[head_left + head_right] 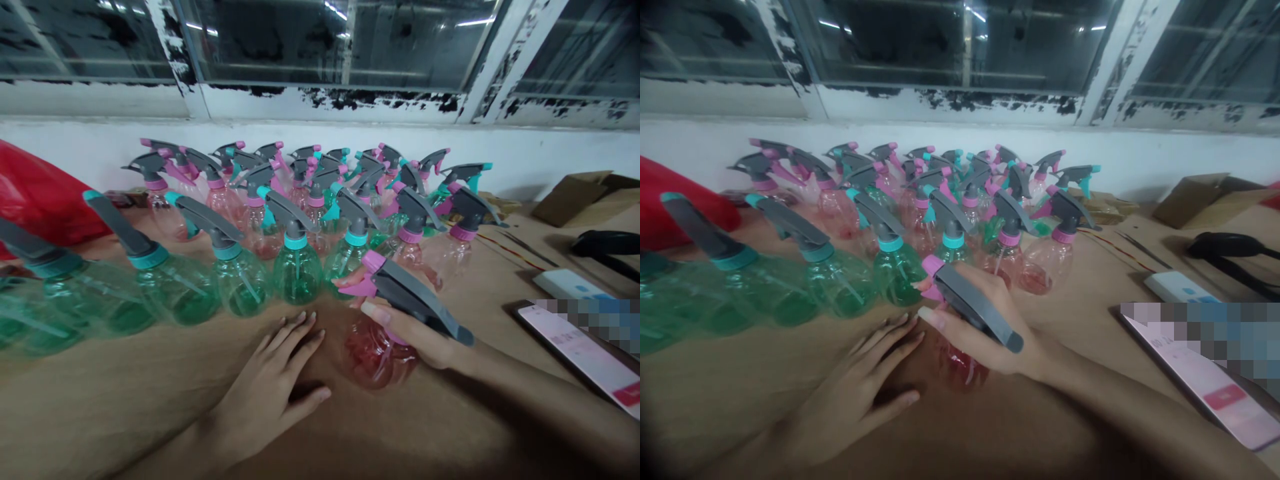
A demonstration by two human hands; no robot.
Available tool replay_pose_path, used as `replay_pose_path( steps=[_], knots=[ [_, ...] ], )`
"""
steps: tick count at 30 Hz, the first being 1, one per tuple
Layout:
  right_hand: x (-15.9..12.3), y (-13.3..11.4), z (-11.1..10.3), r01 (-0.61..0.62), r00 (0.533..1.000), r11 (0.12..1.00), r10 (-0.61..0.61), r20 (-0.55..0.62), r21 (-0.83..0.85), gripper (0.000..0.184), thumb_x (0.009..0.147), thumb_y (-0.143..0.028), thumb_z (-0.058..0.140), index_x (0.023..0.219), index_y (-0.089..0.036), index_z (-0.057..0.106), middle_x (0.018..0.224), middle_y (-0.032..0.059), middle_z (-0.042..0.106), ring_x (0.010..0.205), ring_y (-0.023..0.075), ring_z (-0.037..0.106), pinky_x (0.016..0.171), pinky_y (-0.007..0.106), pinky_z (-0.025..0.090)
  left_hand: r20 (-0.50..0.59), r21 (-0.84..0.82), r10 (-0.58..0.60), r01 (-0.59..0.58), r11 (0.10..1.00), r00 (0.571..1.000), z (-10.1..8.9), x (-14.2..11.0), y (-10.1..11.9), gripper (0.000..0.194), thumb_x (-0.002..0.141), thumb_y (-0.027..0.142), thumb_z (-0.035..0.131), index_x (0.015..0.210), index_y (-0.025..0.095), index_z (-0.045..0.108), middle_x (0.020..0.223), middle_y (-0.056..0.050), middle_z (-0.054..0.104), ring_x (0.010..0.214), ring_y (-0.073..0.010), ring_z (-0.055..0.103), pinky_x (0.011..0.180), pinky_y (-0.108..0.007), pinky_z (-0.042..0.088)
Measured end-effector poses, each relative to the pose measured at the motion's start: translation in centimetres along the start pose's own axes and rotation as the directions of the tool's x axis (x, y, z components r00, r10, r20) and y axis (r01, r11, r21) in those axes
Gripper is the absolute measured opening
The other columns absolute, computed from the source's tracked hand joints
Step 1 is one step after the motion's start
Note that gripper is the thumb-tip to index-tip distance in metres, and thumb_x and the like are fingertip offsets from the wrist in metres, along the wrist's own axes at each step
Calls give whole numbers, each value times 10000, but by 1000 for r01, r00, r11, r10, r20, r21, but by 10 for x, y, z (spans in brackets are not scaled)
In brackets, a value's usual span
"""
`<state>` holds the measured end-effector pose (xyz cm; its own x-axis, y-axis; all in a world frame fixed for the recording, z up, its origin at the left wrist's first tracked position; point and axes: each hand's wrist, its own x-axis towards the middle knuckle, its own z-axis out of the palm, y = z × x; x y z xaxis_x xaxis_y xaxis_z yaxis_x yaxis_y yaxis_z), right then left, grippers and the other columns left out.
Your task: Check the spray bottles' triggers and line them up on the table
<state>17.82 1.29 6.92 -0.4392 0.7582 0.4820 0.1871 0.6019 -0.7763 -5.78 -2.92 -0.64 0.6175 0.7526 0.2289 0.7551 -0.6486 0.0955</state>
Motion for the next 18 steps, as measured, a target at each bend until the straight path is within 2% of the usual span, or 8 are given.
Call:
replay_pose_path(
  steps=[8,12,18],
  knots=[
    [-1,3,0,4,1000,998,-4,2,-56,162,861,-362,553,947,-228,577,756,2,505,667,148,504,674,316,500,10,-7,3,-3,1000,1000,-1,1,1,601,907,544,499,1385,192,410,1460,-102,383,1307,-286,380,1034,-464,358],
    [0,-1,-1,14,1000,998,-14,-1,-66,158,861,-369,549,942,-235,572,785,12,547,692,159,550,662,320,500,9,-15,-8,8,1000,1000,-1,1,1,590,909,537,500,1389,207,407,1462,-89,384,1312,-280,375,1049,-452,337],
    [3,-8,-3,17,1000,992,-19,-15,-127,115,848,-279,558,743,-233,544,693,-15,536,625,137,538,584,293,461,6,-36,-15,16,999,1000,-2,1,1,589,904,538,505,1387,214,415,1460,-86,387,1309,-289,376,1044,-458,339]
  ],
)
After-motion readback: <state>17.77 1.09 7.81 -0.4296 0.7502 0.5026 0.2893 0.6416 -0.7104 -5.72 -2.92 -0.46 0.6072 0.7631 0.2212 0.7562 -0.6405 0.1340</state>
